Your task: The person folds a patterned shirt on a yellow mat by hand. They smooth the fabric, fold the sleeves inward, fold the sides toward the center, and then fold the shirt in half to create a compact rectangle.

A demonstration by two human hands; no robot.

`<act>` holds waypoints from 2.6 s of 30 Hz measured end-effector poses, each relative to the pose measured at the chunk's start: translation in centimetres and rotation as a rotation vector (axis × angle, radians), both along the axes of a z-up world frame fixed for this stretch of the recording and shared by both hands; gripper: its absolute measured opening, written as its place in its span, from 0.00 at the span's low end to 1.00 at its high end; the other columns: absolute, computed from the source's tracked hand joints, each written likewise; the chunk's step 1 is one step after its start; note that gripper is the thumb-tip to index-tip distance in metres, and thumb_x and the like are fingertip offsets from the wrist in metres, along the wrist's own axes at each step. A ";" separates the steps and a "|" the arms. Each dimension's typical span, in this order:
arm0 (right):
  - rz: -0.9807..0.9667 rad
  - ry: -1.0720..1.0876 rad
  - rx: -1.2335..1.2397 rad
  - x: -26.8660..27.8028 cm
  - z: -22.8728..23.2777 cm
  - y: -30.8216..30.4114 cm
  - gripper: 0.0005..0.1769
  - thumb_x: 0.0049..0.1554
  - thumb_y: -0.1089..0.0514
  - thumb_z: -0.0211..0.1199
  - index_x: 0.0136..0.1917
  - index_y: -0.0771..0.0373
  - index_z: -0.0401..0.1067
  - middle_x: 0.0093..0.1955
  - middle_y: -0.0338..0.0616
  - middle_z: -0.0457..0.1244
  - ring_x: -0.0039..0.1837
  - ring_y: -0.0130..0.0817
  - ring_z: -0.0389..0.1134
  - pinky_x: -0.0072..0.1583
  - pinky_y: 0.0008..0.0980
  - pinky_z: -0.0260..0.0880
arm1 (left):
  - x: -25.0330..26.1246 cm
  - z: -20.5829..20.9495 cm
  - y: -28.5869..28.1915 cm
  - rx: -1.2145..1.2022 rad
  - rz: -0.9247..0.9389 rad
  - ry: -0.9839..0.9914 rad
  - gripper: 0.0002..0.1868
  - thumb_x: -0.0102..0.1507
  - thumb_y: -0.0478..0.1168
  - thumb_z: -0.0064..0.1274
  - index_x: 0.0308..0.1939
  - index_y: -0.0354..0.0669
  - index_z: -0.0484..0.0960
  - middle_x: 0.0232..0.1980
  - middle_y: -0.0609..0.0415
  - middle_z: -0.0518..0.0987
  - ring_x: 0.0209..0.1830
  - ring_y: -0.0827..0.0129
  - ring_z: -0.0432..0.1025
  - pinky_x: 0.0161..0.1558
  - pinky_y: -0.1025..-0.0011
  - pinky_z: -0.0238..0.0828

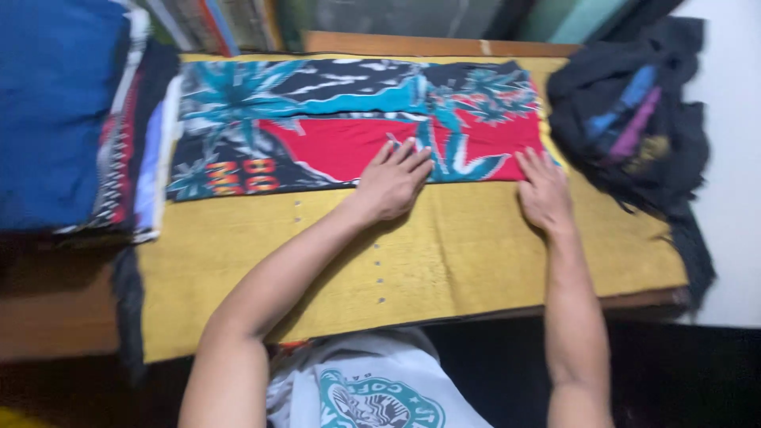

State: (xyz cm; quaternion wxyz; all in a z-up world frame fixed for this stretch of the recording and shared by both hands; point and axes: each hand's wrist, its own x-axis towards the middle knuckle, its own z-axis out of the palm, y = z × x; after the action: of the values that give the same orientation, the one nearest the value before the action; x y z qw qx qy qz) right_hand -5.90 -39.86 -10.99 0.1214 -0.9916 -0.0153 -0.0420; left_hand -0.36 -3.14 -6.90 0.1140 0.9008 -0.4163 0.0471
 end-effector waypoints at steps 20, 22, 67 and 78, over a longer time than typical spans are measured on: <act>0.198 -0.202 -0.108 0.1 -1.8 -1.4 0.37 0.58 0.61 0.51 0.80 0.67 0.67 0.79 0.69 0.59 0.81 0.67 0.56 0.80 0.57 0.49 | 1.8 1.9 23.5 0.166 0.444 0.214 0.37 0.72 0.68 0.29 0.81 0.58 0.56 0.84 0.50 0.52 0.84 0.46 0.43 0.77 0.36 0.35; 0.199 -0.201 -0.093 0.4 -1.1 0.4 0.38 0.57 0.60 0.51 0.81 0.68 0.67 0.79 0.71 0.60 0.80 0.68 0.57 0.80 0.58 0.50 | 1.9 1.3 26.3 0.146 0.520 0.212 0.36 0.73 0.66 0.29 0.81 0.57 0.56 0.84 0.51 0.51 0.84 0.46 0.43 0.76 0.36 0.36; 0.363 -0.273 0.132 9.3 5.2 20.4 0.28 0.65 0.44 0.63 0.74 0.52 0.69 0.76 0.52 0.60 0.77 0.59 0.56 0.73 0.58 0.56 | 8.7 -4.3 27.6 -0.285 0.623 -0.366 0.07 0.69 0.50 0.59 0.49 0.59 0.85 0.60 0.62 0.75 0.65 0.58 0.69 0.59 0.54 0.67; 0.236 -0.434 0.135 6.8 2.4 16.3 0.16 0.60 0.54 0.64 0.62 0.50 0.78 0.58 0.42 0.69 0.60 0.44 0.70 0.62 0.42 0.71 | 6.9 -1.9 4.5 -0.390 -0.135 -0.265 0.12 0.65 0.41 0.51 0.50 0.50 0.84 0.52 0.53 0.81 0.57 0.54 0.75 0.50 0.58 0.74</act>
State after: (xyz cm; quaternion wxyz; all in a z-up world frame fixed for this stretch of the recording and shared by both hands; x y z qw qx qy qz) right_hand 0.93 -23.53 -8.56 0.1854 -0.9404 -0.1536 -0.2402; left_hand 6.54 1.41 -8.82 0.2331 0.8179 -0.4698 0.2366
